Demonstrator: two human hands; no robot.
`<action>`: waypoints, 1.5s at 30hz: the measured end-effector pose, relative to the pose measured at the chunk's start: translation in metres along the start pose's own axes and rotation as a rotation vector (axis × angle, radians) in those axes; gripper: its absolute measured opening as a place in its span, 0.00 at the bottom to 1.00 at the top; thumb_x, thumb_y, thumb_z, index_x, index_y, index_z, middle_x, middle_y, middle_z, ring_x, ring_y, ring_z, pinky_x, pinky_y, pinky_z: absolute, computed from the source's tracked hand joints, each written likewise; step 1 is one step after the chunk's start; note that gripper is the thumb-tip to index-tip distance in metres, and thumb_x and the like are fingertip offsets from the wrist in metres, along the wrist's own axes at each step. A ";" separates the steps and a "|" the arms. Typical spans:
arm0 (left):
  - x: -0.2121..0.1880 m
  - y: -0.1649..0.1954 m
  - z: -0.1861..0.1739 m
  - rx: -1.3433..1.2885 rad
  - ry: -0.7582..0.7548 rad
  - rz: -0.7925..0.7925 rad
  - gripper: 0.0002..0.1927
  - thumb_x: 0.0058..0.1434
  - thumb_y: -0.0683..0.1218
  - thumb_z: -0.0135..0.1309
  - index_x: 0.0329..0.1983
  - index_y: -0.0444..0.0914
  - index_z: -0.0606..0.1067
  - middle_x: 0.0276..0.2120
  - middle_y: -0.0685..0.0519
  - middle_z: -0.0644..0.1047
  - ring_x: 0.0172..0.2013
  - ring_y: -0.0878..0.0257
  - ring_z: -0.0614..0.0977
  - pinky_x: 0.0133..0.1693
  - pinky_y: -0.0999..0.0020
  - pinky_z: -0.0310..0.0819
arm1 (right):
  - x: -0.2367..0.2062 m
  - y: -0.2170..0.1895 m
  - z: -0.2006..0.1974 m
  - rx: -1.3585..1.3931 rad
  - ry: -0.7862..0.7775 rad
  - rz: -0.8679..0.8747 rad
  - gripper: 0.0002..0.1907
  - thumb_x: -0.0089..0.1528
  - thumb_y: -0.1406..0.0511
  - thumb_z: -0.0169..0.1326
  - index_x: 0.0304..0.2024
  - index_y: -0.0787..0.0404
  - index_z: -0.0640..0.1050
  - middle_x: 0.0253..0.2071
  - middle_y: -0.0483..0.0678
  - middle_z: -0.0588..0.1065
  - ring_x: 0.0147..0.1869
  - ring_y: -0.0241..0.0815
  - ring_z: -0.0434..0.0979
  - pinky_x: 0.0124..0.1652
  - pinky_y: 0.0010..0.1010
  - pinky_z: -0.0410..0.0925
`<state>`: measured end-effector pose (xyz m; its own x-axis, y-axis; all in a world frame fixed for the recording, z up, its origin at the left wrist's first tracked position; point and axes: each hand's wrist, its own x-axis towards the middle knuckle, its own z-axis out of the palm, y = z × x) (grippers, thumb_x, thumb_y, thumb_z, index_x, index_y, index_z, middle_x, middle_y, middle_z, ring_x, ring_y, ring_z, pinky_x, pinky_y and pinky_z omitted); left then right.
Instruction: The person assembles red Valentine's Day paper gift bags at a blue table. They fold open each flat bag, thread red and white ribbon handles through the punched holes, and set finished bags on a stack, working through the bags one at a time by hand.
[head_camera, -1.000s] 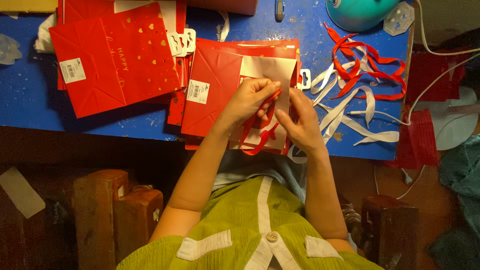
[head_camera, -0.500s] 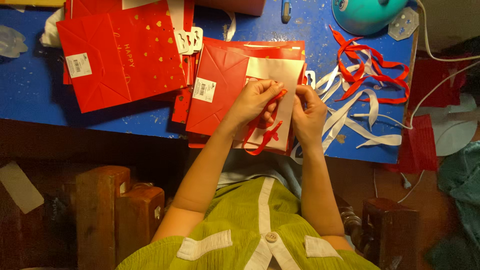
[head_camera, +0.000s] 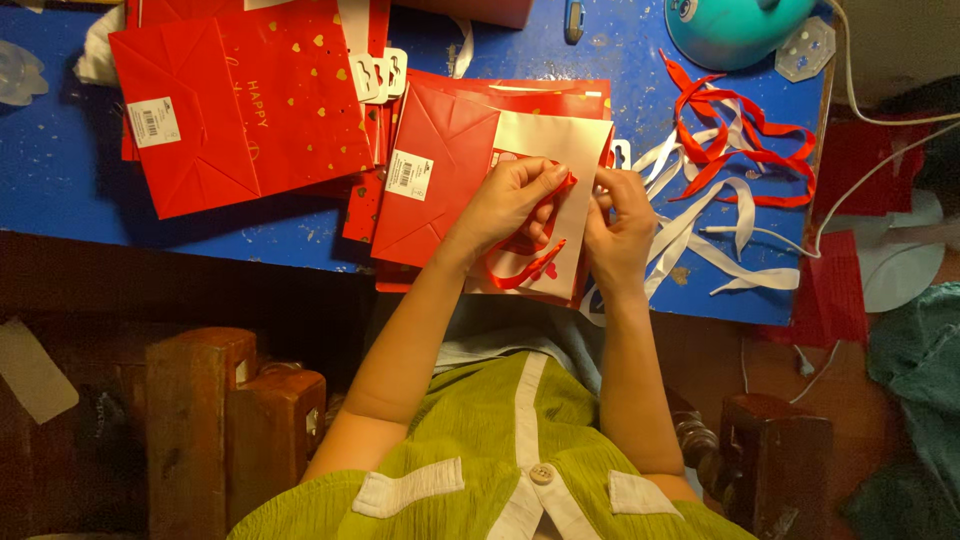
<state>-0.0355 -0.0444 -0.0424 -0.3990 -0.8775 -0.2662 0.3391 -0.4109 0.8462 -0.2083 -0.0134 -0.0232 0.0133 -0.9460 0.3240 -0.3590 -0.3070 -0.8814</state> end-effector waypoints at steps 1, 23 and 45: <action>0.000 0.000 0.000 -0.008 0.005 -0.004 0.16 0.72 0.54 0.49 0.37 0.38 0.76 0.20 0.60 0.71 0.17 0.73 0.73 0.21 0.74 0.76 | 0.000 0.002 0.002 -0.036 0.011 -0.027 0.08 0.66 0.75 0.55 0.49 0.66 0.78 0.45 0.48 0.73 0.39 0.33 0.76 0.38 0.22 0.69; -0.006 0.009 -0.001 -0.010 -0.020 -0.031 0.17 0.70 0.54 0.54 0.35 0.36 0.78 0.21 0.60 0.69 0.18 0.73 0.72 0.23 0.76 0.76 | -0.002 0.014 0.003 -0.064 0.106 -0.049 0.04 0.72 0.75 0.56 0.47 0.65 0.75 0.47 0.46 0.71 0.48 0.36 0.74 0.47 0.24 0.69; -0.026 -0.007 0.001 -0.862 0.038 0.173 0.16 0.69 0.53 0.52 0.45 0.36 0.78 0.31 0.53 0.79 0.35 0.61 0.81 0.42 0.67 0.78 | -0.001 0.014 0.002 -0.131 0.075 -0.040 0.05 0.65 0.74 0.56 0.44 0.66 0.77 0.44 0.51 0.73 0.47 0.43 0.75 0.45 0.29 0.70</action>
<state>-0.0279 -0.0188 -0.0408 -0.2591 -0.9461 -0.1943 0.9235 -0.3016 0.2370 -0.2119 -0.0168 -0.0369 -0.0382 -0.9214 0.3868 -0.4786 -0.3230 -0.8165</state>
